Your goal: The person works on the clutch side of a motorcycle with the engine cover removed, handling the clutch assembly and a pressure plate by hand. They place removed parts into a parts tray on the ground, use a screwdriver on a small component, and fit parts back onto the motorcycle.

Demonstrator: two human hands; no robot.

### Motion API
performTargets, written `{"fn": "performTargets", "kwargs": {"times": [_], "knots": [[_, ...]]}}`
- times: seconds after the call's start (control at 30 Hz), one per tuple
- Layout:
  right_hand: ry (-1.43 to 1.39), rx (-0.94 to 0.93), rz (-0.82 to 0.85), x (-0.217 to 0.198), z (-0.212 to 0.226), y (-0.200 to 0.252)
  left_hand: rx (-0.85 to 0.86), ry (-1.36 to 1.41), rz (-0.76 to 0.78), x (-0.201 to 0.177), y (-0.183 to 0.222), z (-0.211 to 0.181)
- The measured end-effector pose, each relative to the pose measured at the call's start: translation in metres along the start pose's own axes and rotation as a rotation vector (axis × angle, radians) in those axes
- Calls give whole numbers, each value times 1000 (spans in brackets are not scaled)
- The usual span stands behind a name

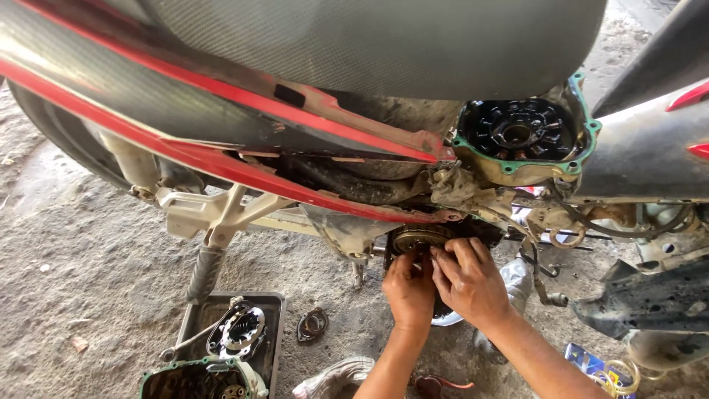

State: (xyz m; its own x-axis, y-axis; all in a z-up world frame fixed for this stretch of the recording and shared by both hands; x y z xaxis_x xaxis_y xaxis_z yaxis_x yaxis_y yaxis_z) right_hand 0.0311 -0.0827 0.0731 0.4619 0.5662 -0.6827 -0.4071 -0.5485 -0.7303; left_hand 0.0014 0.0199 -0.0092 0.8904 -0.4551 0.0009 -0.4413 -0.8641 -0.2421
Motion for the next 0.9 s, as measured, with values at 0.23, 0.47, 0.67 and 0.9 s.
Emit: {"fn": "performTargets", "kwargs": {"times": [0.23, 0.47, 0.67, 0.9], "knots": [[2, 19, 27, -2, 2, -2, 323, -43, 78, -8, -3, 3], [42, 0, 75, 2, 4, -3, 248, -25, 30, -9, -9, 11], [69, -29, 90, 3, 5, -3, 109, -34, 25, -12, -10, -4], [83, -50, 59, 11, 0, 6, -234, 62, 81, -12, -2, -5]]}}
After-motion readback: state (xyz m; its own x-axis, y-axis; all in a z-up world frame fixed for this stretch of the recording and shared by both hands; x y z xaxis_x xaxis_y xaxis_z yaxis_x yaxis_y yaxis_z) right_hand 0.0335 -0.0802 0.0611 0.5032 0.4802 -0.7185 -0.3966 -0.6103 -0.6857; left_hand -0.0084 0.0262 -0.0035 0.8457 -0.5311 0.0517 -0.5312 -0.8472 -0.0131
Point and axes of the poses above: each hand's wrist, its own y-axis away from the middle knuckle, its own x-axis out of the palm, z = x × y, the point moved 1 cm from there along -y, towards the middle knuckle, and after that the axes turned 13 degrees about -z, right-handed, at the moved point
